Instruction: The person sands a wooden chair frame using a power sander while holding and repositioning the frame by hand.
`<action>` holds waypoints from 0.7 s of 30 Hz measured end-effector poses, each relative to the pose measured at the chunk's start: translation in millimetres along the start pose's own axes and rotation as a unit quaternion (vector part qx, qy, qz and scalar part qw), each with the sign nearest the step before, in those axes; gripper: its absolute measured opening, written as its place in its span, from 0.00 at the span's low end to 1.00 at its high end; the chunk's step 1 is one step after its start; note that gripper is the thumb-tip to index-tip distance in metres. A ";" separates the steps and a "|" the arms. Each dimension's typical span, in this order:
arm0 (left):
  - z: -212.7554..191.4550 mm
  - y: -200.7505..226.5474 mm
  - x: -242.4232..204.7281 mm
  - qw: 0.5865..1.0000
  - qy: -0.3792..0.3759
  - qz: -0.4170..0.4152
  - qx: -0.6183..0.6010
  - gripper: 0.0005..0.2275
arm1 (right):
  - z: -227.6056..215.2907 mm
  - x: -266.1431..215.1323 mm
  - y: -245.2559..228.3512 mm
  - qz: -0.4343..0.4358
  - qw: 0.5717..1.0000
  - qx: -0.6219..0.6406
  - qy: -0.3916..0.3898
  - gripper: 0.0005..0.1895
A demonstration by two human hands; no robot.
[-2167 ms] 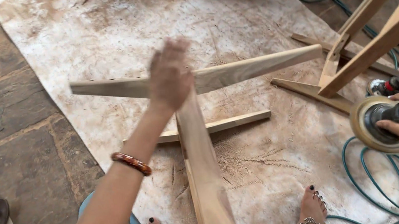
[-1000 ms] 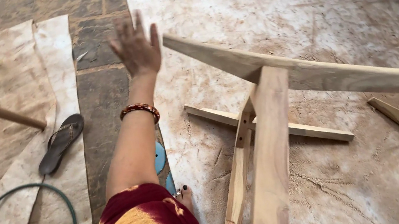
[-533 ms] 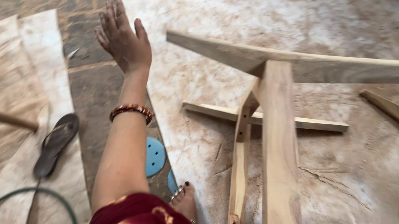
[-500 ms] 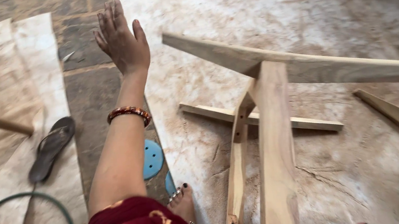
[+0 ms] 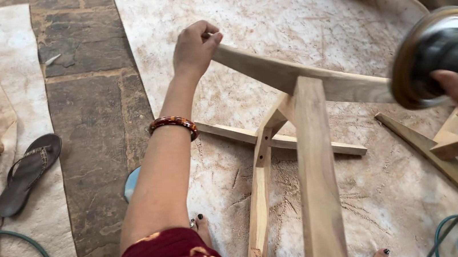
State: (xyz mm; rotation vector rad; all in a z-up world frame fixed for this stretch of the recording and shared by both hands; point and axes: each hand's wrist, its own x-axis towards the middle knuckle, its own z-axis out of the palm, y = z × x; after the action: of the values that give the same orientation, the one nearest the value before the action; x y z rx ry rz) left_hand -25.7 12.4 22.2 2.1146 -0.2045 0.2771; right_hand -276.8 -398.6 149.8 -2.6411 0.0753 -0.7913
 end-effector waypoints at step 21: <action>2.3 -50.7 18.4 0.902 -0.120 -0.044 -0.412 0.14 | 160.8 94.8 -125.7 -0.093 0.968 -0.208 -0.100 0.26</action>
State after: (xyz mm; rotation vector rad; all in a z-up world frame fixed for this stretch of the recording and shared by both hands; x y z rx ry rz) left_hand 5.0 36.4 -15.0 1.2976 -0.3061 -0.1234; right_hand -117.5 -242.0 122.3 -3.1515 -0.0695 -0.6119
